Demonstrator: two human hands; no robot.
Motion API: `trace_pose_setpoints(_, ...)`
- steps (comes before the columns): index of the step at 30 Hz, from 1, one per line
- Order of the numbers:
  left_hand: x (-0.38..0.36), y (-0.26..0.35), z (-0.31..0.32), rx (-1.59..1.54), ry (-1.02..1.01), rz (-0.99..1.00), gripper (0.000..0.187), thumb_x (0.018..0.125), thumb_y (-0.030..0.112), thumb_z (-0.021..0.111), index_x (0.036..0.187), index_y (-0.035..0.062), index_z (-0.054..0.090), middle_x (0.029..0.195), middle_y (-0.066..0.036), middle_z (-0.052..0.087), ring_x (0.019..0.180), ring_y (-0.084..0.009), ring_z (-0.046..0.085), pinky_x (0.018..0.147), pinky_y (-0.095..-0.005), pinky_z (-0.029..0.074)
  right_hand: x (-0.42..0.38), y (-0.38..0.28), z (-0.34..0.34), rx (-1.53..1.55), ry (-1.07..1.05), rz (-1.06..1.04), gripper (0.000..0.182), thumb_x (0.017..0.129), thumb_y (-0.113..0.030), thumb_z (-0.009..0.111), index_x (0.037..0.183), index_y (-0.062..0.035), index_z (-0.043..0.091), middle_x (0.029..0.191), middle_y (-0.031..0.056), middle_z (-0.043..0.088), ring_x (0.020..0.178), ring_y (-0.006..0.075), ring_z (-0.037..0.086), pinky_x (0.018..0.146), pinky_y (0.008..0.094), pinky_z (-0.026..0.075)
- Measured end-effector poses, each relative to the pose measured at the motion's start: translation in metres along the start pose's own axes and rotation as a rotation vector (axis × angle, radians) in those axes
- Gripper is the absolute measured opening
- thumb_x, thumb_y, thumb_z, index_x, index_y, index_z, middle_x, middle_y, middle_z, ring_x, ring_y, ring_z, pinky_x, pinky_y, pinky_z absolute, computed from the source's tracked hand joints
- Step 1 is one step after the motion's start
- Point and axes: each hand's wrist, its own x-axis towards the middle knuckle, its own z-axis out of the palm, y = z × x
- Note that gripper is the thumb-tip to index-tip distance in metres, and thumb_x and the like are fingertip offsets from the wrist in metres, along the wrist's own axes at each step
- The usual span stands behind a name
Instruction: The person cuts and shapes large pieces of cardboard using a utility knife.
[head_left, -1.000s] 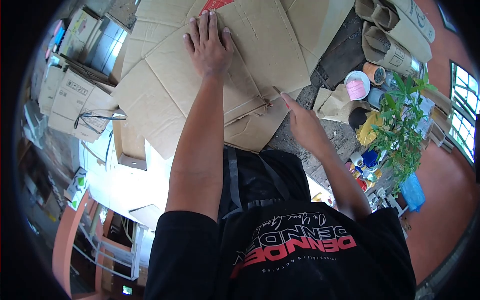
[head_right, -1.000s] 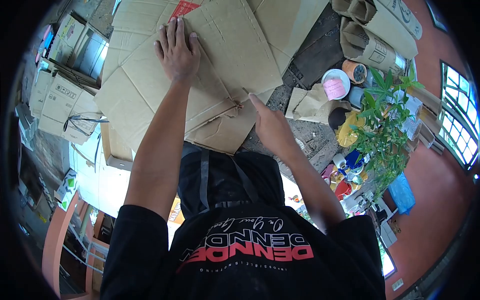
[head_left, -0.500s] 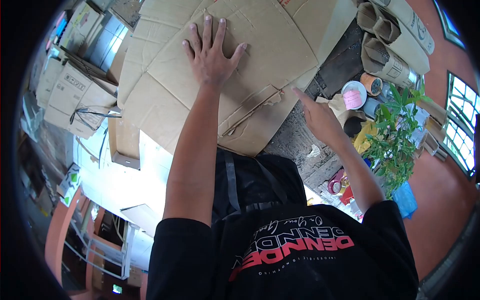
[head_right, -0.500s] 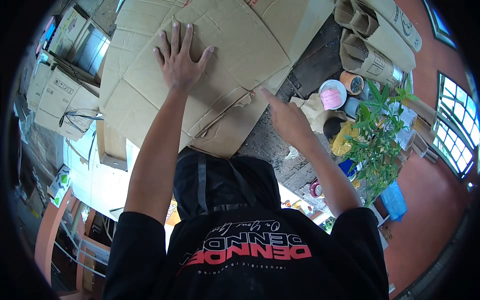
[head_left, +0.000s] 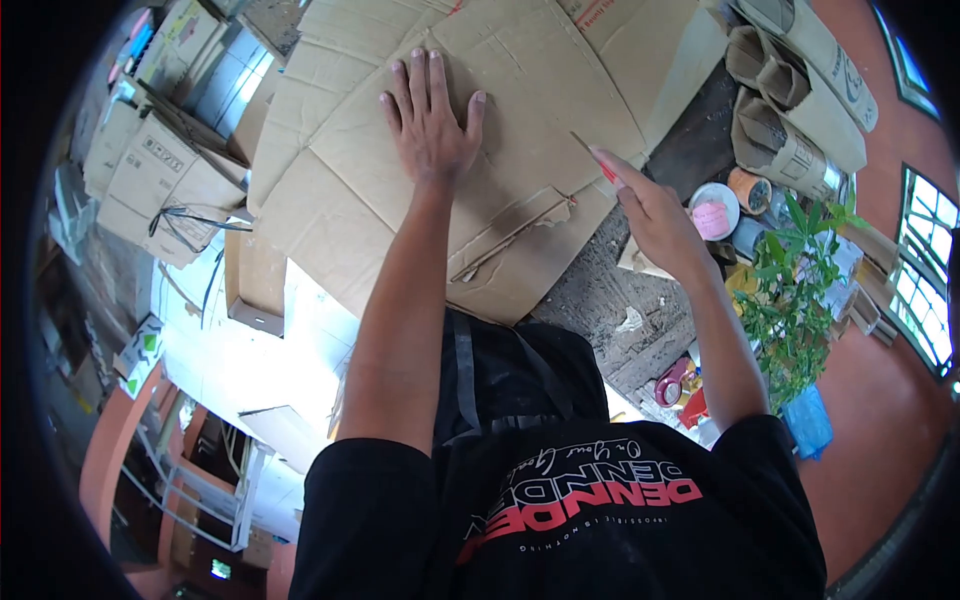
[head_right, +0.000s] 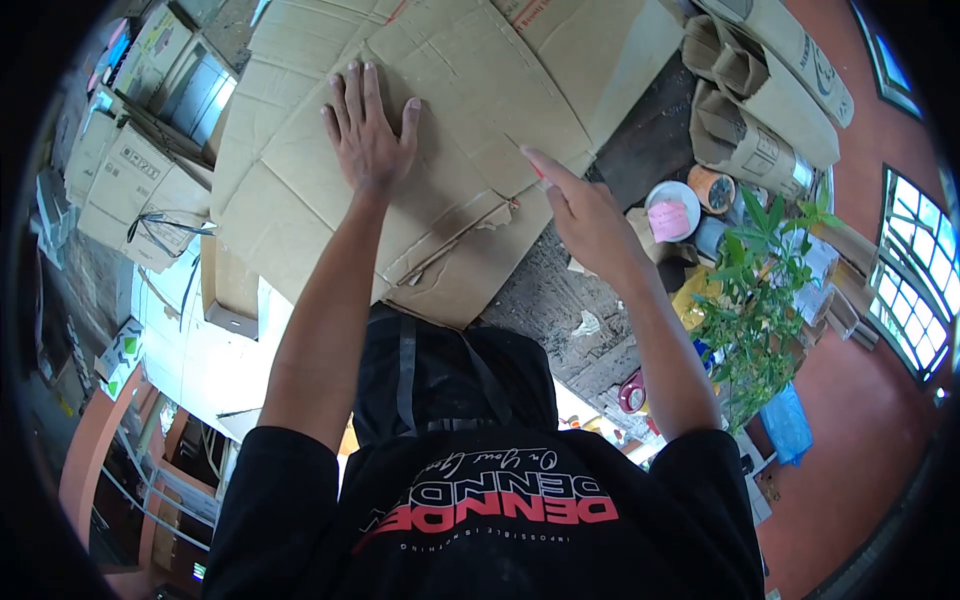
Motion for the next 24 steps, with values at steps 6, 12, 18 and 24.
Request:
trace_pose_setpoints(6,0.001,0.004,-0.003,0.073,-0.022,-0.061,0.077,0.1,0.056,0.05,0.161,0.0128,0.031,0.169,-0.004,0.028,0.159,-0.0309,0.014,0.126,-0.0564,0.012,0.108,-0.05,0.026,-0.035,0.087,-0.235,0.044,0.105,-0.02,0.046,0.148,-0.0122,0.052,0.125,0.026,0.067,0.114,0.0472,0.063,0.098,0.0507,0.051)
trace_pose_setpoints(12,-0.001,0.003,-0.003,0.11,-0.048,-0.081,0.076,0.1,0.057,0.049,0.161,0.0151,0.032,0.169,-0.003,0.028,0.159,-0.0299,0.014,0.127,-0.0553,0.011,0.176,-0.085,0.042,-0.266,0.066,-0.17,0.043,0.103,-0.017,0.045,0.146,-0.0146,0.055,0.115,0.0274,0.068,0.107,0.0488,0.063,0.094,0.0527,0.053)
trace_pose_setpoints(18,0.001,0.003,0.0,0.063,-0.018,-0.103,0.072,0.099,0.058,0.049,0.159,0.0197,0.037,0.168,-0.001,0.031,0.158,-0.0293,0.017,0.126,-0.055,0.012,0.127,-0.069,0.038,-0.303,-0.014,-0.106,0.045,0.104,-0.016,0.044,0.148,-0.0161,0.052,0.115,0.0283,0.067,0.106,0.05,0.063,0.092,0.0555,0.052)
trace_pose_setpoints(24,0.002,0.0,0.003,0.08,0.009,-0.087,0.07,0.1,0.059,0.048,0.158,0.0211,0.04,0.166,0.0,0.033,0.158,-0.0292,0.019,0.126,-0.0552,0.014,0.028,-0.031,0.038,-0.193,-0.056,0.071,0.046,0.105,-0.015,0.043,0.151,-0.0165,0.047,0.102,0.0319,0.067,0.1,0.0509,0.064,0.086,0.0577,0.05)
